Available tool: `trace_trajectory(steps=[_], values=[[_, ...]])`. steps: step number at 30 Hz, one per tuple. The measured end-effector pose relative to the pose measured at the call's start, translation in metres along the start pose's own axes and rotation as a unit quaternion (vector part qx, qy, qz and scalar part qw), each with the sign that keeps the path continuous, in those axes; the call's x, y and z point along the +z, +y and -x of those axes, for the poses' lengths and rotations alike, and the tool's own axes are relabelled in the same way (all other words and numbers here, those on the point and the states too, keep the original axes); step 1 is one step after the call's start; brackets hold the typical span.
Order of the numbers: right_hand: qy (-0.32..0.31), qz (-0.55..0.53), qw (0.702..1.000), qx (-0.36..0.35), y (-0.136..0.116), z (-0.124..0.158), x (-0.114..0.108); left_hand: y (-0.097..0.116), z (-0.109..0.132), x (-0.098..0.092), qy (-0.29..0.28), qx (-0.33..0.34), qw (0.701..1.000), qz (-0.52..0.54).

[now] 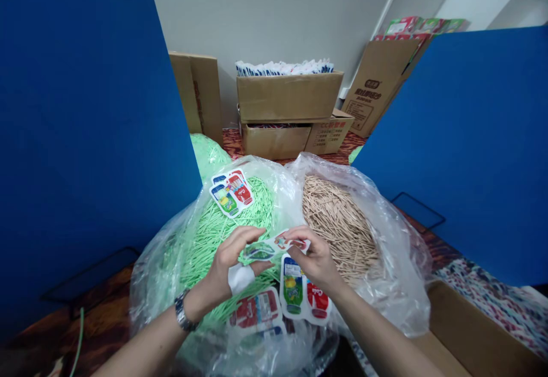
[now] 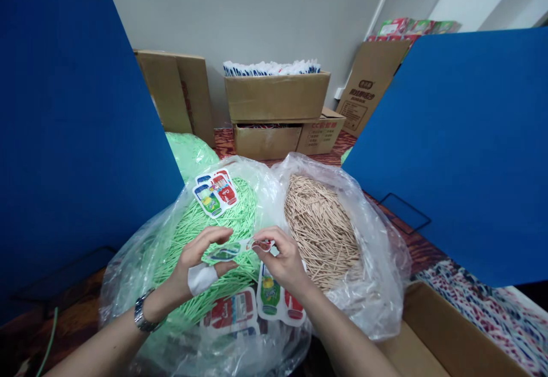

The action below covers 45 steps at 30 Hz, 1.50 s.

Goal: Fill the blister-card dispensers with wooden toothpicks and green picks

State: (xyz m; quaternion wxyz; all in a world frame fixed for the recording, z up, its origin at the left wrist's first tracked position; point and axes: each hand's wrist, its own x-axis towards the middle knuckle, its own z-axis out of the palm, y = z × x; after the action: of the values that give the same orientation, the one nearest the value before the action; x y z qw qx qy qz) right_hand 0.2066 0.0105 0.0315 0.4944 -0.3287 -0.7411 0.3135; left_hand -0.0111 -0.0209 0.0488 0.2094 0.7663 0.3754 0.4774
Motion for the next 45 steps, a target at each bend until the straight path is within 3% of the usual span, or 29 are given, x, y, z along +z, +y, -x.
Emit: trace_trajectory(steps=[4, 8, 13, 19, 24, 45], values=[[-0.002, 0.013, 1.0, -0.025, -0.002, 0.002, 0.0, 0.003, -0.002, 0.002, 0.016, 0.047, 0.999, 0.007], [-0.008, 0.018, 0.999, -0.033, -0.004, 0.002, 0.002, 0.002, -0.001, 0.005, 0.014, 0.053, 0.998, -0.003], [0.026, -0.005, 1.0, 0.005, 0.003, 0.005, 0.0, 0.001, 0.003, 0.004, 0.019, 0.028, 0.999, 0.002], [0.013, 0.009, 1.0, -0.026, 0.003, 0.008, 0.0, 0.0, 0.006, 0.005, 0.006, 0.074, 0.997, 0.023], [0.009, 0.0, 1.0, -0.02, 0.002, 0.009, 0.0, 0.0, 0.008, 0.008, 0.021, 0.037, 0.999, -0.025], [0.02, 0.027, 0.999, 0.009, 0.004, 0.014, -0.003, -0.004, 0.006, 0.008, 0.006, 0.043, 0.999, -0.017]])
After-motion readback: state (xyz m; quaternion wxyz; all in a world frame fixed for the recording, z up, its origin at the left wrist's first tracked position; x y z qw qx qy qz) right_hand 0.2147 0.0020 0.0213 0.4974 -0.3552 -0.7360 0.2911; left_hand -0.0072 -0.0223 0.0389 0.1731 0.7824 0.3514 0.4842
